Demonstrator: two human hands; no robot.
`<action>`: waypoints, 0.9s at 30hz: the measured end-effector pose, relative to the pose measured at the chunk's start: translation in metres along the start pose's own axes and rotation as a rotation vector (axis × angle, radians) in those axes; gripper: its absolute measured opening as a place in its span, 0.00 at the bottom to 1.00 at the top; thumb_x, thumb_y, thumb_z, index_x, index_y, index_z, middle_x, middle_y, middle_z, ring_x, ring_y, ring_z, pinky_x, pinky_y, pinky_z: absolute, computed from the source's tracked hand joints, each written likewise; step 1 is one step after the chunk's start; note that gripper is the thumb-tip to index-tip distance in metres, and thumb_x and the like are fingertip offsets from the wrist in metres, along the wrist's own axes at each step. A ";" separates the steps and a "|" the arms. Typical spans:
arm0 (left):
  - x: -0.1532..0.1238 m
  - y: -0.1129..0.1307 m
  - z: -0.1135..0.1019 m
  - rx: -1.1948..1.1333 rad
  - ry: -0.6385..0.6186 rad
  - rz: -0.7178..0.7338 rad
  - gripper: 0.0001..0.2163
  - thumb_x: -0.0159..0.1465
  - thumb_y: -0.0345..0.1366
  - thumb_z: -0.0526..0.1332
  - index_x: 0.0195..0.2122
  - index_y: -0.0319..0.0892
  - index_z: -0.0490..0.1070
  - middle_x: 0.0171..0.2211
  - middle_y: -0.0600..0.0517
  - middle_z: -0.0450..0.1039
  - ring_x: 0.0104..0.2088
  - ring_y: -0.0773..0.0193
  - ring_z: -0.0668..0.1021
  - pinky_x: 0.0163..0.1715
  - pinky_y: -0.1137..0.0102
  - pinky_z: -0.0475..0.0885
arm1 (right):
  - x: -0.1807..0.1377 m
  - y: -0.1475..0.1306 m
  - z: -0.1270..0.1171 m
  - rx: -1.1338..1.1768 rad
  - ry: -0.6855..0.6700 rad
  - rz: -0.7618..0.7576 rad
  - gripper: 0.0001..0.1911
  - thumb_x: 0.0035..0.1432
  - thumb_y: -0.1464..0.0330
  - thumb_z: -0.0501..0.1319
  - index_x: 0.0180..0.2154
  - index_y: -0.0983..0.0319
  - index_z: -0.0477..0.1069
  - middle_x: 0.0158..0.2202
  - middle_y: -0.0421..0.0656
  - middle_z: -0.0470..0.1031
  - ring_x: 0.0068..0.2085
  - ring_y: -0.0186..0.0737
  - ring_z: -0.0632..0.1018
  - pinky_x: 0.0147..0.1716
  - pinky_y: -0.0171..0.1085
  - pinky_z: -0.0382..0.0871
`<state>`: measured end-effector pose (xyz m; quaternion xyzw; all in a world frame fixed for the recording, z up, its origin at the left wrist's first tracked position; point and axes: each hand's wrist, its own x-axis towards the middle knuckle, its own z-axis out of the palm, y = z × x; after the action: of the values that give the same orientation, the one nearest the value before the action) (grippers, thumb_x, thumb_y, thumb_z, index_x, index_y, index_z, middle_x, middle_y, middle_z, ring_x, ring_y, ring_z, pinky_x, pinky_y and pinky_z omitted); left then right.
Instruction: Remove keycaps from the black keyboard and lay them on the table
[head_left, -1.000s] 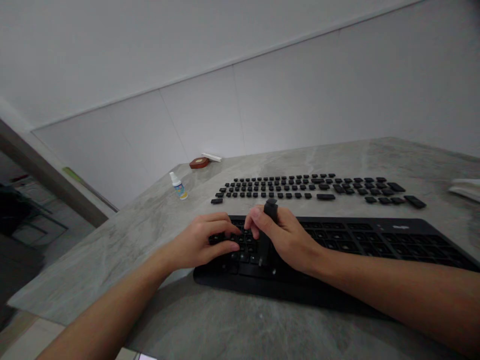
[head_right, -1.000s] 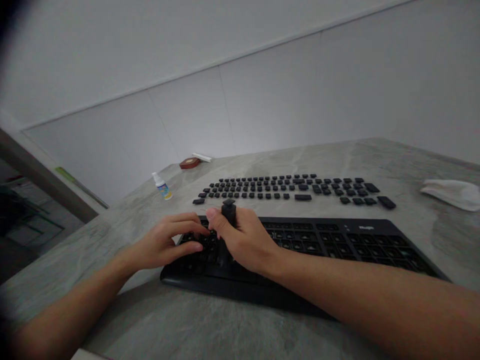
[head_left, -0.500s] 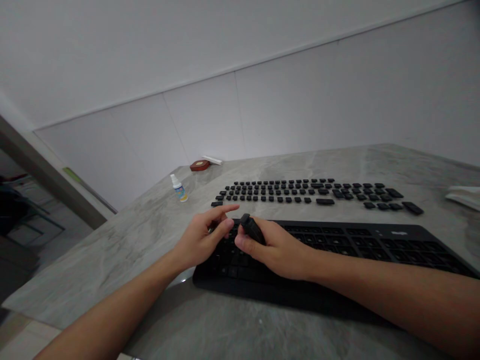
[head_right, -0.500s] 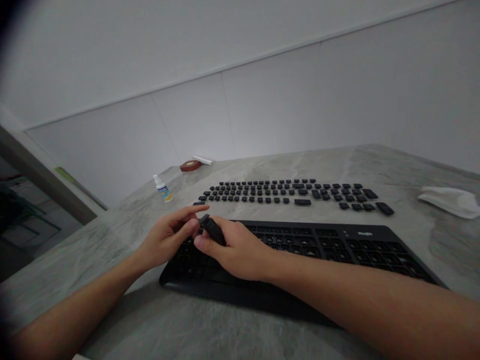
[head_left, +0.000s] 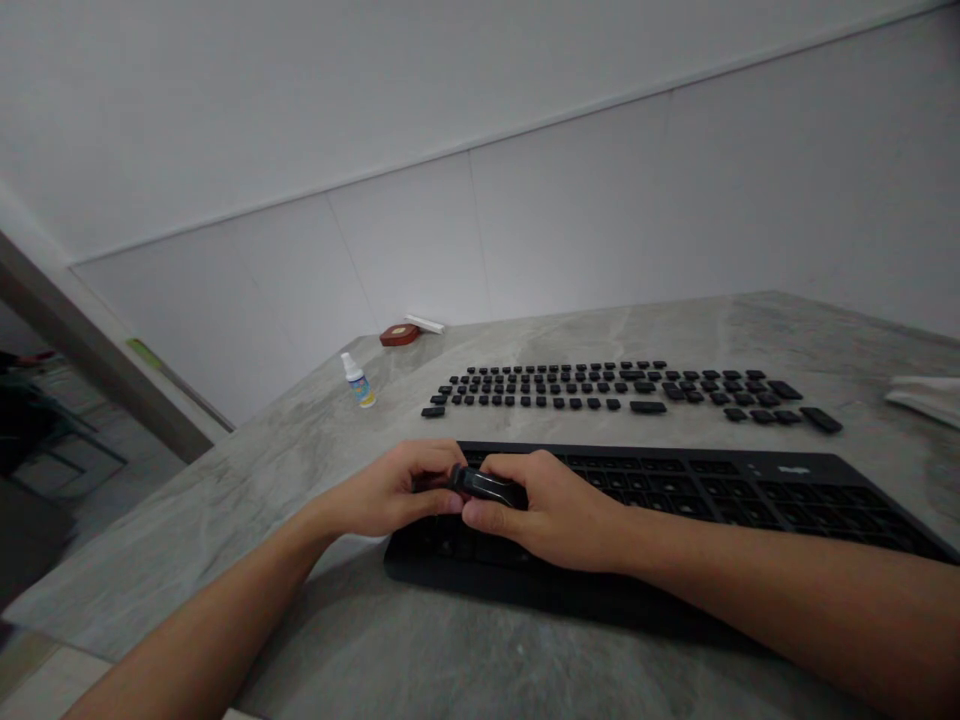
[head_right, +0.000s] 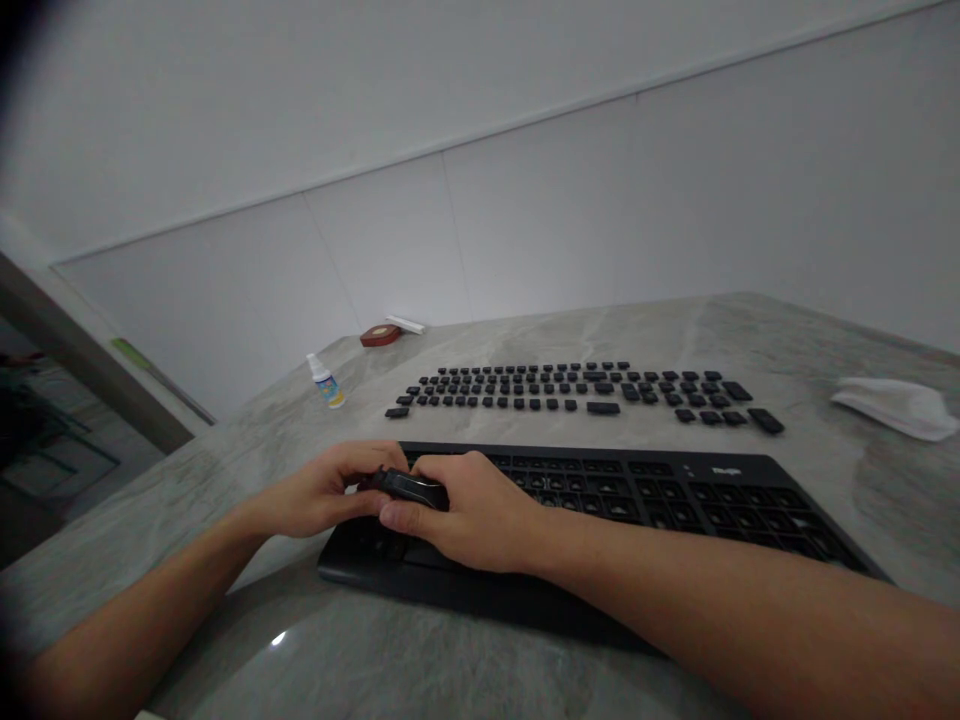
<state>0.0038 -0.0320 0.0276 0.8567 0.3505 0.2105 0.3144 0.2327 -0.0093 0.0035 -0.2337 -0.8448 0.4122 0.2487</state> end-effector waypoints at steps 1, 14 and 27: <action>0.000 0.000 -0.001 -0.006 -0.012 0.007 0.15 0.69 0.44 0.60 0.35 0.37 0.76 0.33 0.50 0.71 0.33 0.65 0.72 0.34 0.71 0.67 | 0.000 -0.002 0.000 -0.014 0.012 0.013 0.13 0.61 0.59 0.62 0.32 0.63 0.72 0.28 0.38 0.73 0.30 0.34 0.71 0.29 0.34 0.60; -0.004 0.003 -0.013 0.024 -0.145 0.000 0.13 0.65 0.42 0.65 0.30 0.38 0.79 0.27 0.49 0.74 0.29 0.66 0.75 0.31 0.73 0.68 | 0.009 0.005 -0.001 0.530 0.096 0.258 0.21 0.41 0.60 0.74 0.34 0.63 0.70 0.23 0.35 0.69 0.20 0.29 0.68 0.16 0.30 0.61; -0.002 0.005 -0.002 0.119 -0.082 0.100 0.10 0.67 0.37 0.63 0.31 0.39 0.79 0.26 0.48 0.75 0.28 0.67 0.75 0.28 0.73 0.68 | 0.010 0.007 0.000 0.980 0.144 0.120 0.17 0.46 0.62 0.74 0.35 0.65 0.75 0.27 0.38 0.73 0.24 0.28 0.71 0.24 0.31 0.67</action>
<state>0.0038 -0.0358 0.0325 0.8983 0.3058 0.1695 0.2663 0.2260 0.0007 -0.0002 -0.1655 -0.5176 0.7571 0.3626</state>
